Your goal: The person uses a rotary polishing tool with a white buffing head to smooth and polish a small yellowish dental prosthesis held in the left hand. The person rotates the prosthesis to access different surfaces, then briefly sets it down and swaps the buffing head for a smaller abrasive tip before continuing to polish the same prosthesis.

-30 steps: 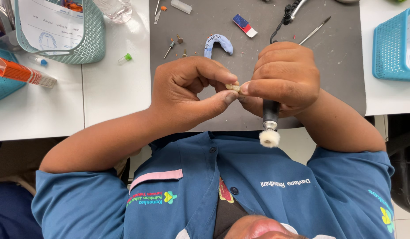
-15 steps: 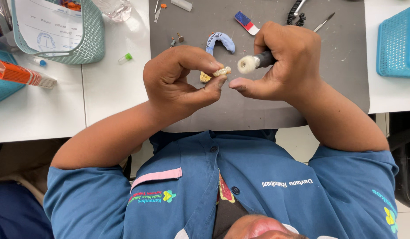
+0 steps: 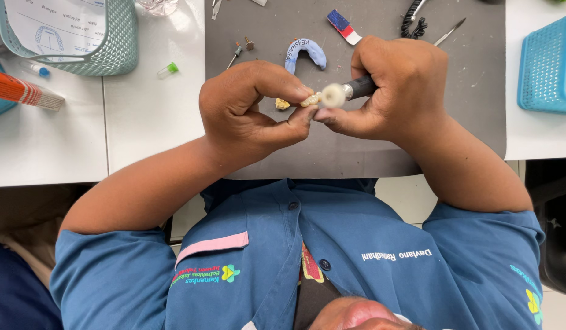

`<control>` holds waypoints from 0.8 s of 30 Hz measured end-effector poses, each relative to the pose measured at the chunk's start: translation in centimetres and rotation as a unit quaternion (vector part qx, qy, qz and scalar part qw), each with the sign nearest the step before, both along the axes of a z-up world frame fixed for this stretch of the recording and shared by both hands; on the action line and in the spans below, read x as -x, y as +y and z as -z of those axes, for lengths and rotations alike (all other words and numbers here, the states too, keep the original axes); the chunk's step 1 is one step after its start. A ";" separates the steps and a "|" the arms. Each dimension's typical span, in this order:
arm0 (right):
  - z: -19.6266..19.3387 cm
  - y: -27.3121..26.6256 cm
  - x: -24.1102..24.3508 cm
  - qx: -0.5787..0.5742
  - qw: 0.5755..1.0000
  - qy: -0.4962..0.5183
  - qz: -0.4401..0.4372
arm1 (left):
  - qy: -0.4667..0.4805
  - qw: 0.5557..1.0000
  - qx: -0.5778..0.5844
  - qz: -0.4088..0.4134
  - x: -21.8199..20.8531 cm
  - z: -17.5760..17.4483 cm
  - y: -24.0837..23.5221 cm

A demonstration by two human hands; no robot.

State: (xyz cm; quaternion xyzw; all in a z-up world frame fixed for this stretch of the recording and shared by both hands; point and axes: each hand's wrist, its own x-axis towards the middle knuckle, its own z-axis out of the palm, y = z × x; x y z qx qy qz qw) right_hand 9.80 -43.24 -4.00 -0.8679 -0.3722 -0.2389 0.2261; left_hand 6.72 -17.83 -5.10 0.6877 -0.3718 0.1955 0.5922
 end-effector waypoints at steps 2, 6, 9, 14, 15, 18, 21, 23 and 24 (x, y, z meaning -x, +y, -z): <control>0.0 0.1 0.0 0.009 1.000 -0.019 0.007 | -0.005 1.000 -0.003 -0.003 -0.1 -0.1 0.0; 0.1 0.3 0.0 0.016 0.999 -0.030 0.014 | -0.012 1.000 -0.015 -0.020 -0.1 -0.3 0.0; 0.0 0.4 -0.1 0.020 0.999 -0.032 0.020 | -0.026 0.999 -0.028 -0.036 -0.1 -0.5 0.0; 0.0 0.3 -0.1 0.027 0.998 -0.042 0.024 | -0.032 0.998 -0.033 -0.043 -0.2 -0.5 0.0; 0.1 0.3 -0.1 0.030 0.998 -0.040 0.025 | -0.034 0.998 -0.034 -0.042 -0.2 -0.5 0.0; 0.1 0.2 0.0 0.024 0.999 -0.043 0.013 | -0.041 0.998 -0.029 -0.040 -0.1 -0.5 0.0; 0.1 0.2 -0.3 0.021 0.998 -0.052 0.021 | -0.048 0.997 -0.033 -0.048 -0.1 -0.5 0.0; 0.1 0.2 -0.1 0.025 0.998 -0.045 0.021 | -0.049 0.997 -0.035 -0.050 -0.1 -0.5 0.0; 0.2 0.3 0.0 0.028 0.999 -0.042 0.020 | -0.047 0.997 -0.034 -0.047 -0.1 -0.5 0.0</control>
